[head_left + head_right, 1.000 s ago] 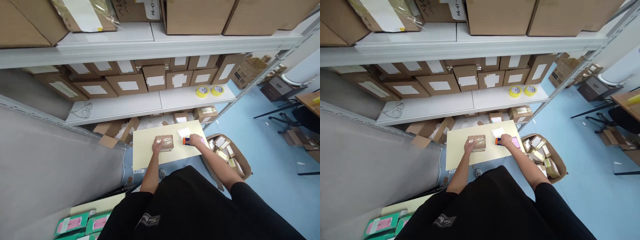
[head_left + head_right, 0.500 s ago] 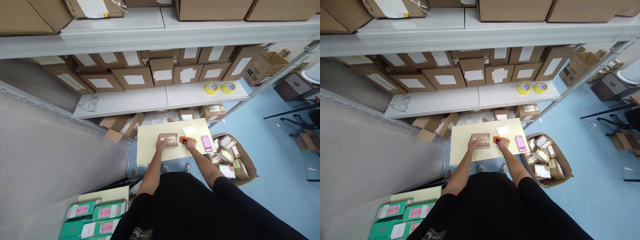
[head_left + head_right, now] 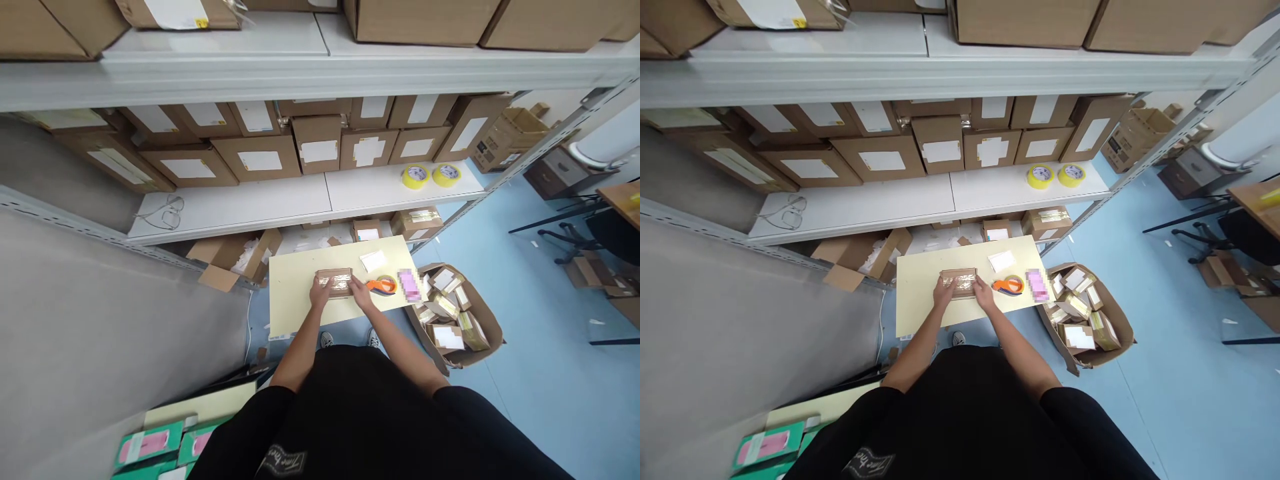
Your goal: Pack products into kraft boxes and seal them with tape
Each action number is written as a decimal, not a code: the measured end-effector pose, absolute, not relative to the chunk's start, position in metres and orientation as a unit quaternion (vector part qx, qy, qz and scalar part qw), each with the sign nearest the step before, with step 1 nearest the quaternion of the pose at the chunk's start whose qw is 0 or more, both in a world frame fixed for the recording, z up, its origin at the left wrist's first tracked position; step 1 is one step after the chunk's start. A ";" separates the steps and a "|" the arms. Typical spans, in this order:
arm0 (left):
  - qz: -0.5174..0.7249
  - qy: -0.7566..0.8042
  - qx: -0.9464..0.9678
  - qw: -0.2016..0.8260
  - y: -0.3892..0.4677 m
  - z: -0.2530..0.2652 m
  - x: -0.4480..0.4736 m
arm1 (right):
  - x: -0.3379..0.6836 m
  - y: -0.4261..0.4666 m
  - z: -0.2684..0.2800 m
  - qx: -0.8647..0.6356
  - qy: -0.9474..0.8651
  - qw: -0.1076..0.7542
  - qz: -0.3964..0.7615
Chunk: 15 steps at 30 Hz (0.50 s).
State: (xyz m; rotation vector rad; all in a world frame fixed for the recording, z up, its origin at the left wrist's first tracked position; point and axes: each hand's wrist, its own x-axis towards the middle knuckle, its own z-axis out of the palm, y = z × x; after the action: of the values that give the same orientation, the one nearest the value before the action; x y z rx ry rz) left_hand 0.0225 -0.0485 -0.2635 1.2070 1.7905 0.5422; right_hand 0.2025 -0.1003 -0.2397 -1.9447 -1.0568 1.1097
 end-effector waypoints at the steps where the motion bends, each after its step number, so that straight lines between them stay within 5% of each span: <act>1: 0.232 0.725 0.477 0.439 -0.053 -0.262 0.024 | 0.192 -0.098 -0.243 -0.730 -0.382 0.365 0.433; 8: 0.363 0.626 0.525 0.448 -0.070 -0.250 0.016 | 0.191 -0.095 -0.253 -0.607 -0.329 0.526 0.497; 15: 0.248 0.703 0.454 0.488 -0.095 -0.294 -0.008 | 0.162 -0.119 -0.283 -0.646 -0.321 0.407 0.561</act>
State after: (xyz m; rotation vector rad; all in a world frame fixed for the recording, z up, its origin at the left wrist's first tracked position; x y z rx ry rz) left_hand -0.0076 -0.0952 -0.2942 1.1027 1.7090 0.6026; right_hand 0.1620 -0.1186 -0.2830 -1.6290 -0.8087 1.4138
